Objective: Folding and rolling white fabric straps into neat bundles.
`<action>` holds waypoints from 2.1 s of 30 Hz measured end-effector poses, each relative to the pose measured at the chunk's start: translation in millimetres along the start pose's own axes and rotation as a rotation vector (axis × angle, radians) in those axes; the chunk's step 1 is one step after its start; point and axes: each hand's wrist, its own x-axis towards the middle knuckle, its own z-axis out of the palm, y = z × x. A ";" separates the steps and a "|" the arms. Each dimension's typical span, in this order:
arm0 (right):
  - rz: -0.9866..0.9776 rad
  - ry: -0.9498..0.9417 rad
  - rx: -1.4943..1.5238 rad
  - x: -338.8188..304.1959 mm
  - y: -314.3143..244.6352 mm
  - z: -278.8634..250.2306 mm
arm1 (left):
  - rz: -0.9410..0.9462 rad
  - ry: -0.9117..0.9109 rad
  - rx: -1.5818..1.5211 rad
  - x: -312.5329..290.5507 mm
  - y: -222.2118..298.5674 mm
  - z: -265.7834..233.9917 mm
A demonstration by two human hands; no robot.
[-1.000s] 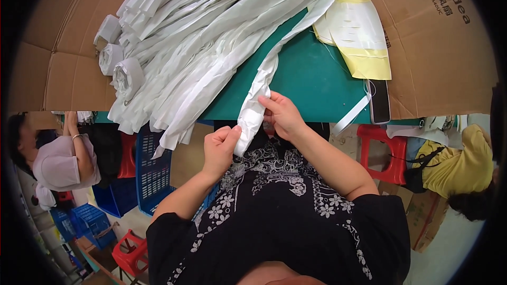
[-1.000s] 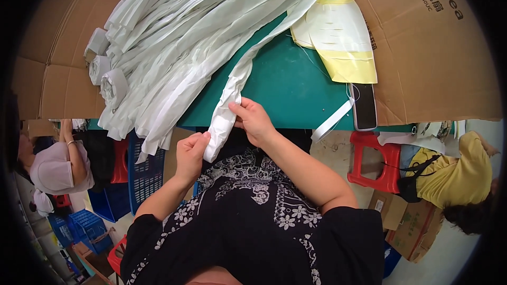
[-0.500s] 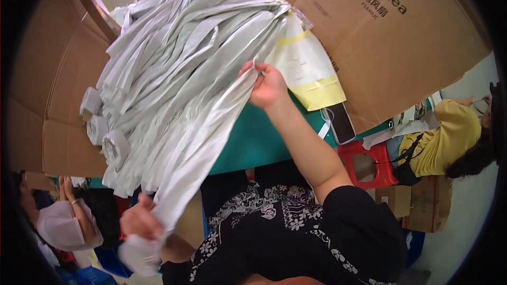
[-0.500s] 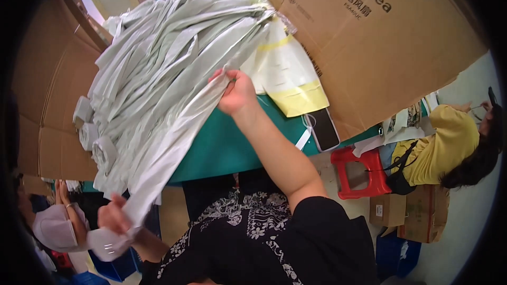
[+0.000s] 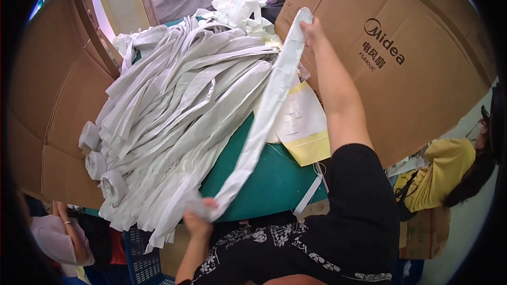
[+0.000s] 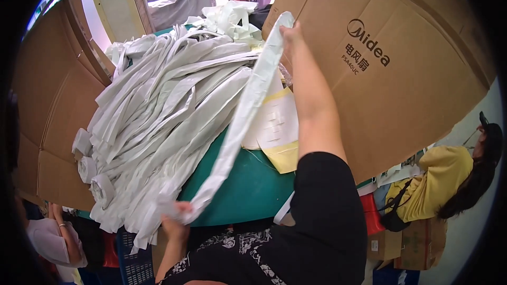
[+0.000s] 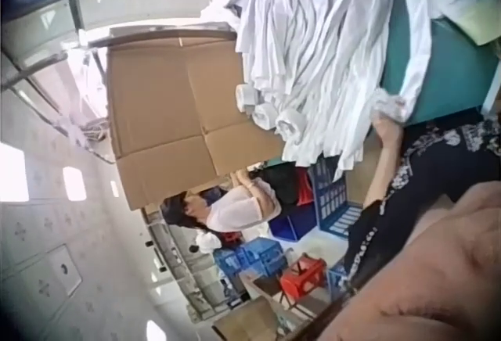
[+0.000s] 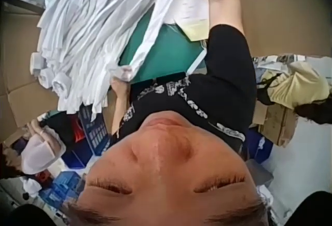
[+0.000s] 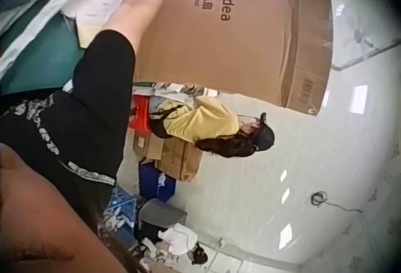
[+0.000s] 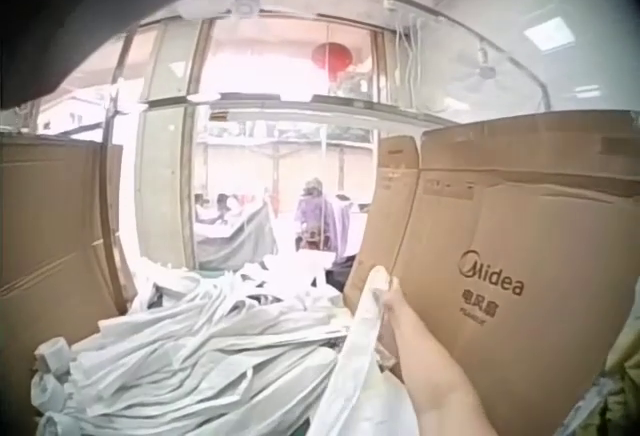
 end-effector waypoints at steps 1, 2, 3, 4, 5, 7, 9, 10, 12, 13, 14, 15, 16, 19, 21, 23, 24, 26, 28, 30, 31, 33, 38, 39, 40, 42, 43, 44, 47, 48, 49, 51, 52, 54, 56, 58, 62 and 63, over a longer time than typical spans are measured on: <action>-0.107 0.200 -0.388 30.5 1.6 -24.0 | 0.125 -0.143 0.029 6.5 -24.2 15.0; -0.200 0.394 -0.777 44.4 9.9 -38.7 | 0.339 -0.251 0.463 18.7 -36.5 26.6; -0.182 0.314 -0.900 20.5 20.8 -24.6 | 0.385 -0.269 0.453 20.4 -34.1 42.2; -0.170 0.324 -0.906 5.8 30.5 -42.1 | 0.439 -0.327 0.427 23.0 -30.8 57.4; -0.205 0.056 -0.853 -7.1 38.8 -66.3 | 0.463 -0.412 0.410 24.5 -29.6 58.4; -0.211 -0.316 -0.885 -79.8 35.5 -77.8 | 0.457 -0.412 0.429 19.1 -24.0 50.0; 0.042 -0.490 -1.038 -195.8 19.6 -51.8 | 0.359 -0.344 0.482 11.2 -23.9 30.4; 0.350 -0.668 -1.005 -243.8 11.2 -50.5 | 0.279 -0.296 0.439 9.5 -30.0 22.0; 0.857 -0.925 -0.993 -335.7 0.4 -38.2 | 0.156 -0.225 0.316 2.9 -39.1 10.6; 0.986 -0.980 -0.851 -375.1 14.0 -45.3 | 0.162 -0.224 0.220 3.3 -38.4 13.9; 1.077 -0.976 -0.629 -410.9 28.7 -49.0 | 0.165 -0.217 0.125 3.9 -38.9 18.2; 1.274 -0.841 -0.378 -442.3 47.2 -48.6 | 0.172 -0.235 0.043 4.6 -40.9 19.9; 1.411 -0.714 -0.026 -466.7 66.0 -44.2 | 0.218 -0.247 0.109 2.3 -35.5 24.5; 1.451 -0.390 0.622 -515.3 103.6 -12.2 | 0.418 -0.377 0.215 -2.0 -22.3 19.8; 1.325 -0.241 0.608 -524.0 116.6 5.2 | 0.438 -0.284 0.429 -5.0 -2.1 2.9; 1.177 -0.232 0.446 -525.5 117.3 17.5 | 0.404 -0.242 0.483 -16.4 1.1 -23.9; 1.183 -0.214 0.404 -526.0 110.7 22.4 | 0.297 -0.206 0.432 -24.8 4.2 -35.6; 1.188 -0.248 0.375 -530.2 116.2 24.4 | 0.224 -0.127 0.338 -36.1 4.7 -56.0; 1.174 -0.252 0.350 -535.8 122.0 30.9 | 0.123 0.072 0.136 -58.2 9.7 -66.8; 1.165 -0.259 0.333 -541.1 131.0 31.2 | 0.158 0.129 0.131 -76.2 13.5 -79.7; 1.155 -0.262 0.318 -544.2 133.7 32.4 | 0.325 0.088 0.441 -83.6 20.6 -85.8; 1.136 -0.263 0.291 -545.3 131.9 34.9 | 0.440 0.068 0.730 -91.9 31.6 -84.2; 1.065 -0.272 0.213 -550.7 129.0 35.9 | 0.248 -0.048 0.940 -75.9 40.9 -75.5; 1.049 -0.273 0.212 -552.0 128.3 36.0 | 0.148 -0.073 1.004 -73.7 40.7 -73.9; 1.034 -0.274 0.211 -553.1 127.3 36.2 | 0.151 -0.080 0.998 -72.6 34.3 -75.6; 1.006 -0.286 0.216 -554.7 126.8 35.8 | -0.076 -0.043 0.716 -71.0 14.8 -82.5; 0.988 -0.299 0.224 -555.2 127.3 34.9 | -0.076 -0.053 0.713 -70.4 13.8 -81.9; 0.983 -0.291 0.223 -554.4 128.8 33.8 | -0.255 -0.043 0.533 -69.9 12.8 -81.2; 1.025 -0.141 0.383 -545.0 133.2 34.6 | -0.454 -0.021 0.306 -75.2 7.1 -79.8; 1.049 -0.058 0.414 -537.4 133.8 37.1 | -0.472 -0.005 0.262 -78.6 5.2 -80.1; 0.999 -0.061 0.420 -529.5 134.2 39.0 | -0.477 -0.003 0.263 -82.4 4.9 -80.5; 0.997 -0.016 0.409 -517.5 134.3 42.9 | -0.580 -0.012 0.191 -90.0 4.2 -83.3; 0.992 0.022 0.398 -513.6 135.3 43.9 | -0.585 -0.012 0.192 -93.5 4.6 -82.3; 0.996 0.006 0.350 -513.6 137.8 44.8 | -0.640 -0.027 0.159 -99.8 7.8 -77.5; 0.969 -0.018 0.292 -515.1 137.4 46.5 | -0.651 -0.038 0.170 -102.3 10.5 -76.4; 0.962 -0.021 0.279 -517.1 134.9 48.1 | -0.663 -0.052 0.183 -104.6 12.3 -75.3; 0.918 -0.013 0.232 -518.8 130.3 53.4 | -0.673 -0.086 0.164 -107.9 15.9 -74.0; 0.918 -0.007 0.232 -518.4 131.6 52.3 | -0.677 -0.098 0.159 -108.8 16.2 -74.7</action>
